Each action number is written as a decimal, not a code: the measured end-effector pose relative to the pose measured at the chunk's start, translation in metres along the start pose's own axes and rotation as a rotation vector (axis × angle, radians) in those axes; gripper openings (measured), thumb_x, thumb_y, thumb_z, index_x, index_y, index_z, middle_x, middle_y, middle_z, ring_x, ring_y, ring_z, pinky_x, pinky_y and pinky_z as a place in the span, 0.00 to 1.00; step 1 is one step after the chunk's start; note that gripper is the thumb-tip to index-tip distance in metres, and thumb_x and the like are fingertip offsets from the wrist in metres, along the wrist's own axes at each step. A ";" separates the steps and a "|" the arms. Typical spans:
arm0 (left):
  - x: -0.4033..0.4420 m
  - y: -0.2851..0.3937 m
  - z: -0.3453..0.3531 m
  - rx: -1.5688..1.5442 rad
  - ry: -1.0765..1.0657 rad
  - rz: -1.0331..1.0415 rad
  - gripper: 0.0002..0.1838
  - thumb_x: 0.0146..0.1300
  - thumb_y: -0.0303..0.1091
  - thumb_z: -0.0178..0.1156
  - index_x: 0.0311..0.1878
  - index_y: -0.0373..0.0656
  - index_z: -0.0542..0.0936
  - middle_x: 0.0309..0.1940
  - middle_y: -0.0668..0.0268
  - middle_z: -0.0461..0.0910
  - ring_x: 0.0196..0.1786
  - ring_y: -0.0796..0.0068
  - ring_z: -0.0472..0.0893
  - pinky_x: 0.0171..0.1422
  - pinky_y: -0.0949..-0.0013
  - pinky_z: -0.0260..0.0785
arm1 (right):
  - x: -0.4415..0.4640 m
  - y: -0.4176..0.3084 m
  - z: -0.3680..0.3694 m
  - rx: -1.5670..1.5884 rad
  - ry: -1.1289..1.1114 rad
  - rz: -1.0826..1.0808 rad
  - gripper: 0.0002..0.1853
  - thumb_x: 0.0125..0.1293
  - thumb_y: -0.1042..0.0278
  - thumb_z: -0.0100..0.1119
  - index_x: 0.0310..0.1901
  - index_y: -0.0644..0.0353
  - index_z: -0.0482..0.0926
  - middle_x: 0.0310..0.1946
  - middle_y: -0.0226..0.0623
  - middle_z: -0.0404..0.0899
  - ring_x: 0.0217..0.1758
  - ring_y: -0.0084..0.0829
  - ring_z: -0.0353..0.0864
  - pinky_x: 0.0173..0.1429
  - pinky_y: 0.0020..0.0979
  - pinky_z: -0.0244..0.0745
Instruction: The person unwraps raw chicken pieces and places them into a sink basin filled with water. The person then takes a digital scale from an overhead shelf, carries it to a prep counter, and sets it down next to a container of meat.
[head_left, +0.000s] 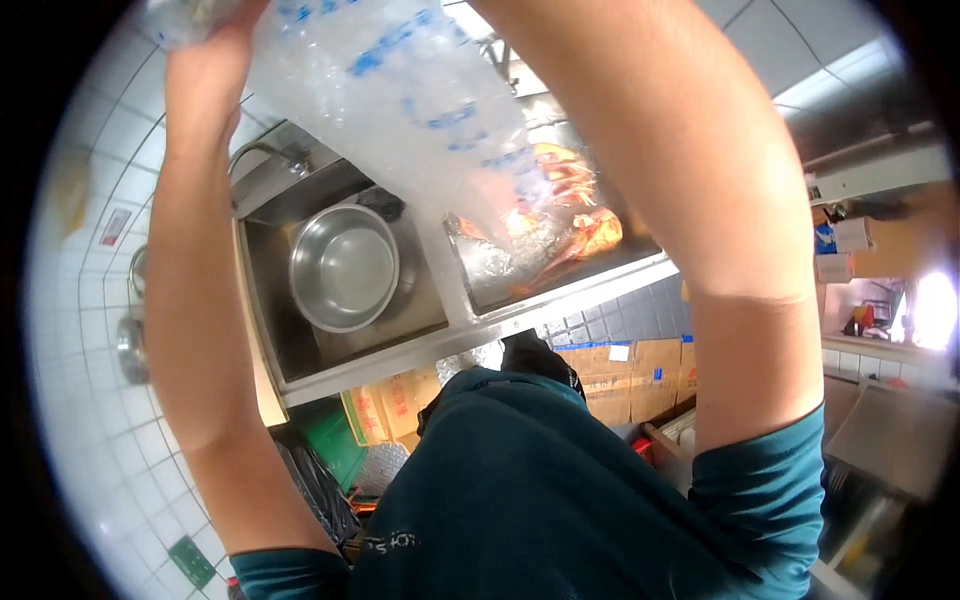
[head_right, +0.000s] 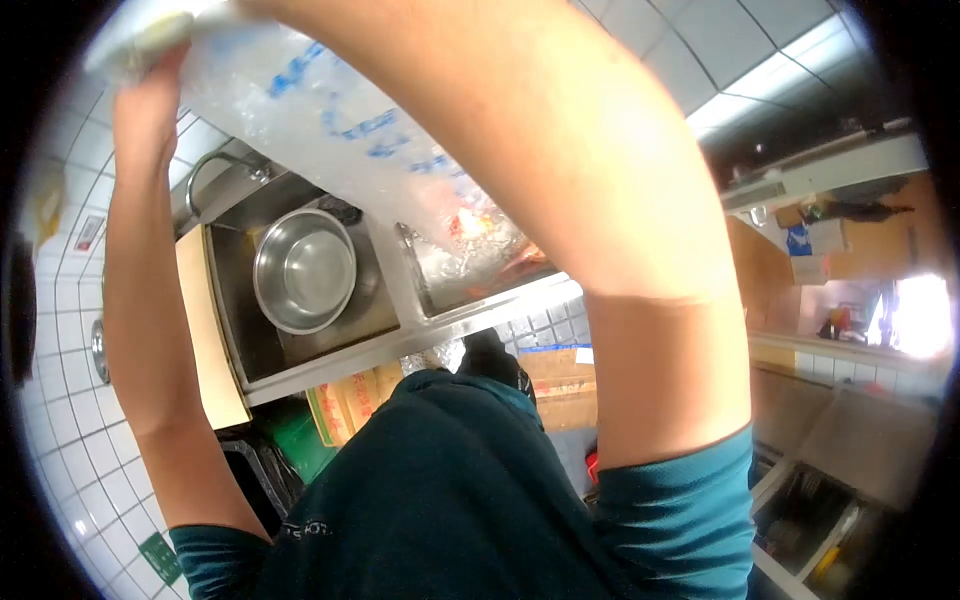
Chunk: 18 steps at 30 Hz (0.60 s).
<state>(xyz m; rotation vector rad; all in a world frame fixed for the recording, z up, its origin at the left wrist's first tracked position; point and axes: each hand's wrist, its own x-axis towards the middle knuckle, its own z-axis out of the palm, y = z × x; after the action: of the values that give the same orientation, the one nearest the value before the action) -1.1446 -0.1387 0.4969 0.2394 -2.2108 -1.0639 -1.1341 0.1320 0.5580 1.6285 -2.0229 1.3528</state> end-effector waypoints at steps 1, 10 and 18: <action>0.001 -0.013 -0.024 0.132 0.056 0.050 0.36 0.66 0.57 0.68 0.68 0.38 0.79 0.61 0.53 0.83 0.62 0.62 0.79 0.69 0.61 0.68 | 0.001 -0.007 0.012 0.004 -0.032 -0.003 0.22 0.73 0.51 0.65 0.59 0.58 0.84 0.42 0.40 0.87 0.42 0.30 0.86 0.49 0.32 0.82; 0.045 -0.319 -0.547 0.978 0.207 -0.150 0.35 0.69 0.59 0.62 0.72 0.49 0.78 0.71 0.60 0.78 0.73 0.60 0.74 0.74 0.56 0.65 | -0.102 0.032 0.013 -0.171 -0.085 0.432 0.28 0.73 0.48 0.64 0.66 0.58 0.80 0.53 0.43 0.86 0.53 0.39 0.87 0.59 0.34 0.82; -0.126 -0.472 -0.706 0.712 0.293 -0.626 0.31 0.69 0.53 0.64 0.71 0.47 0.80 0.69 0.60 0.79 0.70 0.64 0.76 0.78 0.61 0.61 | -0.396 0.094 0.011 -0.217 0.526 1.266 0.24 0.72 0.59 0.70 0.63 0.65 0.82 0.56 0.39 0.86 0.60 0.26 0.82 0.65 0.27 0.74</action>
<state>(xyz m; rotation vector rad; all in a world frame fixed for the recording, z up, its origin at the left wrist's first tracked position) -0.6532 -0.8359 0.3985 1.3704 -2.1938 -0.4227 -1.0658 0.3826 0.2450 -0.2998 -2.6756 1.4760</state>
